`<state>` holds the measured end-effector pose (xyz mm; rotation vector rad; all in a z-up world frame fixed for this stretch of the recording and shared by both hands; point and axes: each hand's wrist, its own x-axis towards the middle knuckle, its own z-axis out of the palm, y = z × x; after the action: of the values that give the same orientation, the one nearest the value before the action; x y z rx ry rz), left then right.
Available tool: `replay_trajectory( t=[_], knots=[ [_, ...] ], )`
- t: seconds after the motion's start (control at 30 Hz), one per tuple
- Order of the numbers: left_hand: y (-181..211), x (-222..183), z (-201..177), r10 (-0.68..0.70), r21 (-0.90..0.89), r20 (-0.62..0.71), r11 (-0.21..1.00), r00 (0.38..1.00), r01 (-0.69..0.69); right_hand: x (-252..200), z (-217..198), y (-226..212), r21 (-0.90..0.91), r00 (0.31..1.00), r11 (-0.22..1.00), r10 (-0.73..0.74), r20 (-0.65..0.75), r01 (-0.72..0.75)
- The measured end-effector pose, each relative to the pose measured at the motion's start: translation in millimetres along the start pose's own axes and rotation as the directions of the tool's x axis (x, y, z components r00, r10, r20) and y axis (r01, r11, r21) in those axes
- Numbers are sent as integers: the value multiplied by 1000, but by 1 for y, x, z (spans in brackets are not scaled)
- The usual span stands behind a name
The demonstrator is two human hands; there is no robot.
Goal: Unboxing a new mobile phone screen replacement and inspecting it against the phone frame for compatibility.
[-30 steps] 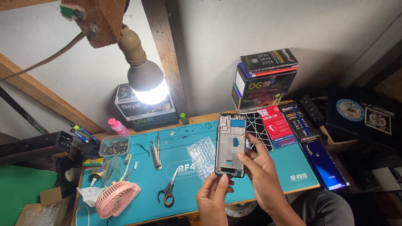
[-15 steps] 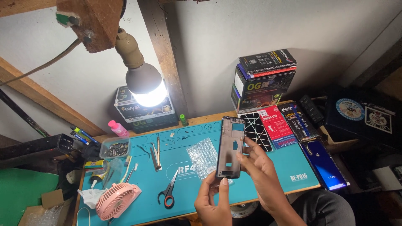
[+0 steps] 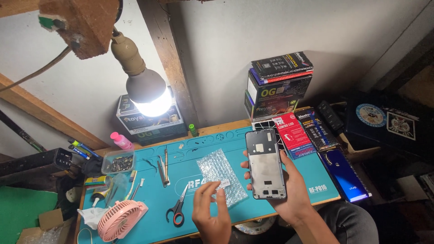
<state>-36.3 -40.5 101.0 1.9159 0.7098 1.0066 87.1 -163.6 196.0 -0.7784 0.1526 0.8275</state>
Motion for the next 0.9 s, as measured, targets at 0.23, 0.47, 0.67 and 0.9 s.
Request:
replay_trajectory(
  t=[0.23,0.47,0.67,0.9],
  knots=[
    [-61,15,8,-149,103,165,986,975,133,0,5,-3,7,998,1000,17,-58,-17],
    [-74,6,12,-100,119,117,989,988,86,2,4,-3,13,999,999,37,-40,-37],
    [-75,4,14,-122,135,124,985,985,105,1,-1,-2,-14,1000,1000,15,5,-15],
    [-79,3,16,-126,129,125,986,984,110,3,-9,1,-24,998,1000,8,54,-7]
  ],
)
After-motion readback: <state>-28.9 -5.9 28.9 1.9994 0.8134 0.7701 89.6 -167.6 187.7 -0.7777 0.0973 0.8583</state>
